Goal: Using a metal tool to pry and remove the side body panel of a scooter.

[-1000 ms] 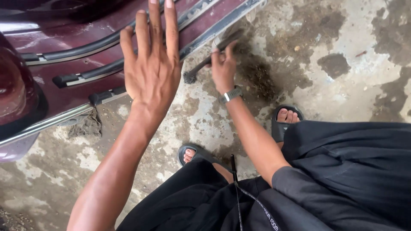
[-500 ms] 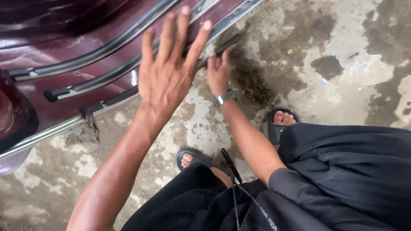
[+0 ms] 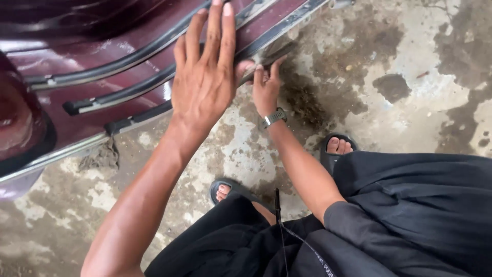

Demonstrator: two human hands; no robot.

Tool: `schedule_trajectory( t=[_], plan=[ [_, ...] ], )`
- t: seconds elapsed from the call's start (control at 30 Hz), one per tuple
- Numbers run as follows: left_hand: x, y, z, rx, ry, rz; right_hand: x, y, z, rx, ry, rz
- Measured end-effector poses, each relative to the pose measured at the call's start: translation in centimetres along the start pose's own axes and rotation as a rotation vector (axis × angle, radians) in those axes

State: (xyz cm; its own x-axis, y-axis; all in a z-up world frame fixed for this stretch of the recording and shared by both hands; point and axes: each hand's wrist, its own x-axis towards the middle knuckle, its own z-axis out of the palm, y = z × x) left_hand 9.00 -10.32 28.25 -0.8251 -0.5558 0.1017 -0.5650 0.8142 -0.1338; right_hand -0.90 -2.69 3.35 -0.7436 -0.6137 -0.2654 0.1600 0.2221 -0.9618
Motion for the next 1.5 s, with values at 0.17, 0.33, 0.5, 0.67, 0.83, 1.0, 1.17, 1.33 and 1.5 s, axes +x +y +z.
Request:
schedule_trajectory(
  t=[0.17, 0.33, 0.5, 0.67, 0.83, 1.0, 1.17, 1.33, 1.5],
  plan=[
    [0.4, 0.1, 1.7, -0.021, -0.088, -0.02, -2.3, 0.2, 0.6, -0.225, -0.003, -0.125],
    [0.6, 0.3, 0.9, -0.072, -0.078, -0.033, -3.0, 2.3, 2.1, -0.272, 0.104, -0.057],
    [0.4, 0.2, 0.7, -0.059, -0.096, -0.073, -1.4, -0.2, 2.0, 0.061, 0.042, 0.103],
    [0.5, 0.1, 0.3, -0.071, -0.081, -0.071, -3.1, 2.4, 3.1, -0.251, 0.015, -0.043],
    [0.4, 0.4, 0.4, -0.091, -0.112, -0.05, -3.2, 3.1, 4.2, -0.157, 0.163, -0.167],
    [0.2, 0.4, 1.2, -0.134, -0.104, -0.093, -2.2, -1.4, 1.9, -0.119, 0.01, 0.174],
    [0.6, 0.3, 1.5, -0.112, -0.105, -0.079, -1.9, -0.4, 2.0, -0.181, 0.024, 0.023],
    [0.7, 0.4, 0.6, -0.099, -0.089, -0.059, -3.4, 1.9, 4.6, -0.154, 0.063, -0.172],
    [0.4, 0.3, 1.1, -0.048, -0.12, -0.087, -1.9, 2.1, 5.1, -0.153, 0.176, -0.026]
  ],
)
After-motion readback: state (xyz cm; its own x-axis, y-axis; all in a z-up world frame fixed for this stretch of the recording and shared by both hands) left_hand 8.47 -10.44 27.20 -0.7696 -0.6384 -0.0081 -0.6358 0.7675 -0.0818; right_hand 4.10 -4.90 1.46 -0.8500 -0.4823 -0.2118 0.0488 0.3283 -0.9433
